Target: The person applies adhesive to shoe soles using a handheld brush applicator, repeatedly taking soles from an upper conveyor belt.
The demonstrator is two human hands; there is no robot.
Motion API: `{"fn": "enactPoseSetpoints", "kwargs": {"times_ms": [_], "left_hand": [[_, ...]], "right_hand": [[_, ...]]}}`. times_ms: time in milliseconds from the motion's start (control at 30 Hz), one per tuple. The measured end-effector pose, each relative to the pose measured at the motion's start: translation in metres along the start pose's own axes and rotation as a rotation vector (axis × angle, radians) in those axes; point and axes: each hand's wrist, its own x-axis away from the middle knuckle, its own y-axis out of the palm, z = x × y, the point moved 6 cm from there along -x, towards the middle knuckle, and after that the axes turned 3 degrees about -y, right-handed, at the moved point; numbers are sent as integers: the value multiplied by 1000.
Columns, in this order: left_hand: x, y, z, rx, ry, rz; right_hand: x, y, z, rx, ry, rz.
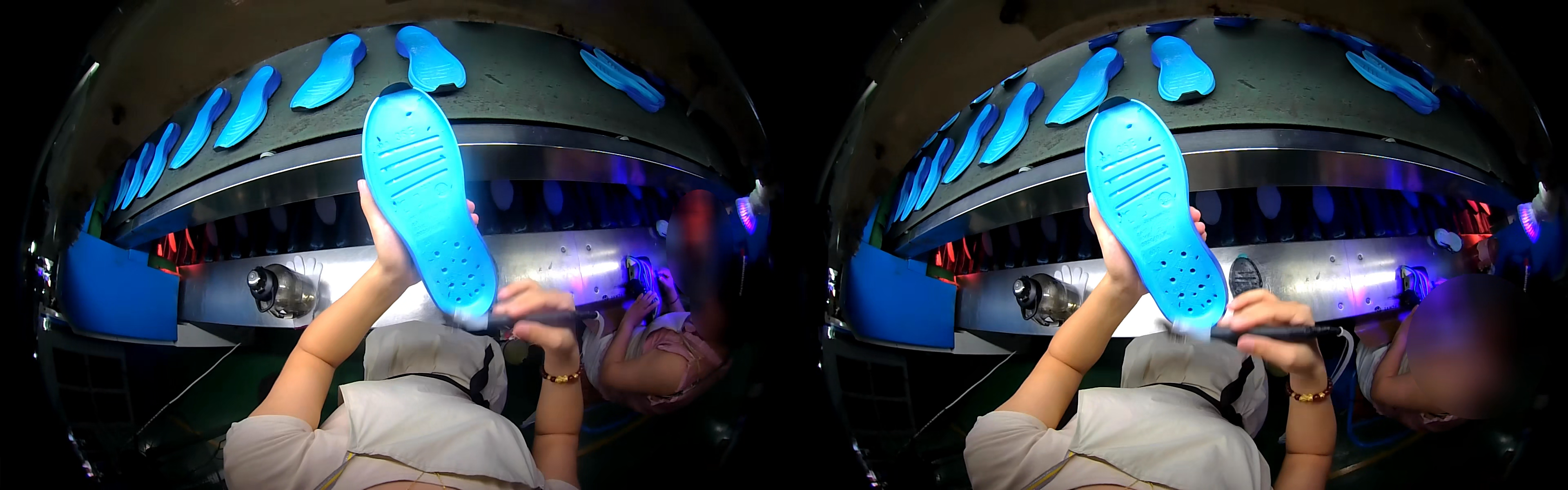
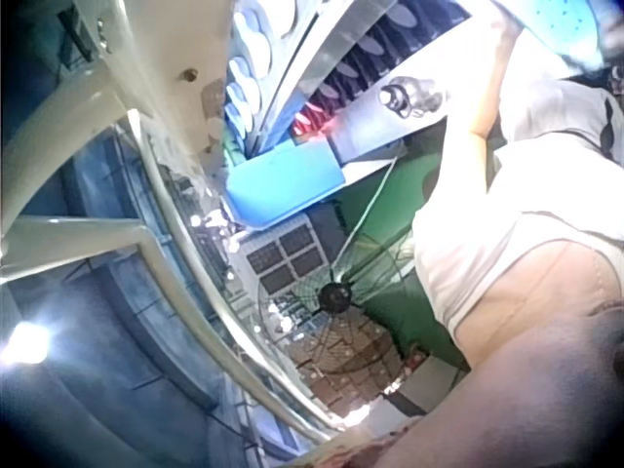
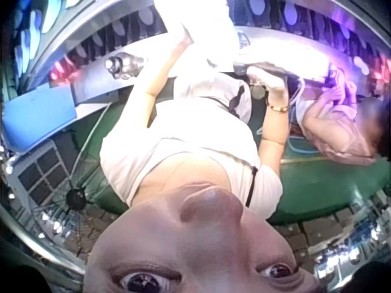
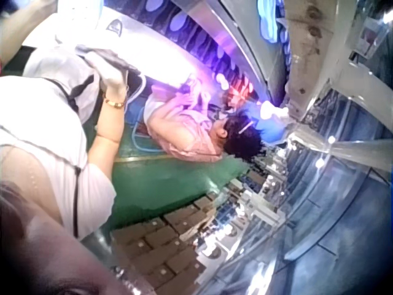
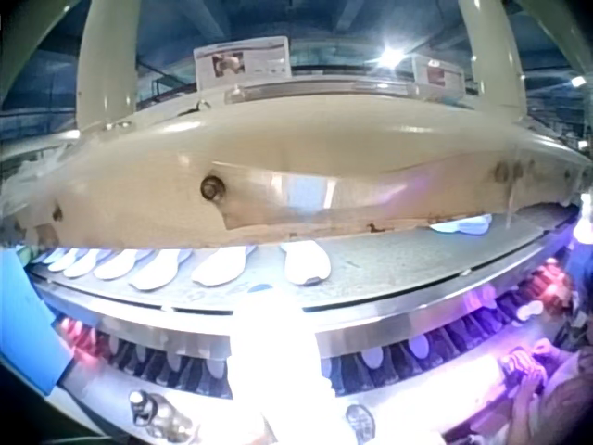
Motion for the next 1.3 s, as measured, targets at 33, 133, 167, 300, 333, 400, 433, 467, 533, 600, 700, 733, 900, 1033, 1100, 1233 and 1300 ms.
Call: {"fn": "enactPoseSetpoints", "kwargs": {"times_ms": [33, 133, 167, 300, 333, 400, 433, 467, 533, 600, 700, 733, 900, 1033, 1100, 1233, 1300], "left_hand": [[0, 4, 0, 6, 0, -43], [1, 10, -1, 57, 1, -45], [4, 9, -5, 102, -1, 0], [30, 6, -38, 108, -62, -166], [27, -9, -40, 87, -139, -123], [27, -12, -27, 39, -108, -214], [25, -12, -23, 41, -109, -210], [24, -10, -22, -23, -157, -219], [22, -6, -18, -86, -206, -225], [20, -2, -17, -200, -320, -264], [24, -1, -19, -212, -477, -260], [27, -4, -22, -228, -557, -202], [30, -3, -30, -338, -787, -185], [36, -5, -24, -602, -824, -217], [41, -10, -23, -451, -884, -194], [35, -20, -24, -627, -829, -262], [41, -22, -20, -545, -830, -174]], "right_hand": [[1, -7, 8, 75, 92, 118], [6, -6, 20, -65, 116, 295], [3, 1, 20, -61, 114, 293], [-1, 16, 10, -68, 123, 344], [-3, 24, 4, 92, 112, 199], [-8, 28, -15, 376, 94, 34], [-10, 24, -22, 382, 62, -47], [-10, 22, -28, 387, 30, -129], [-7, 12, -25, 252, 159, 124], [-12, 17, -15, 366, 213, 32], [-12, 38, -27, 557, -35, -255], [-10, 37, -28, 474, 20, -324], [-10, 32, -23, 590, -38, -274], [-1, 39, -43, 821, 49, -575], [-8, 35, -51, 805, -46, -447], [-6, 28, -41, 812, -13, -445], [3, 28, -35, 832, 123, -580]]}}
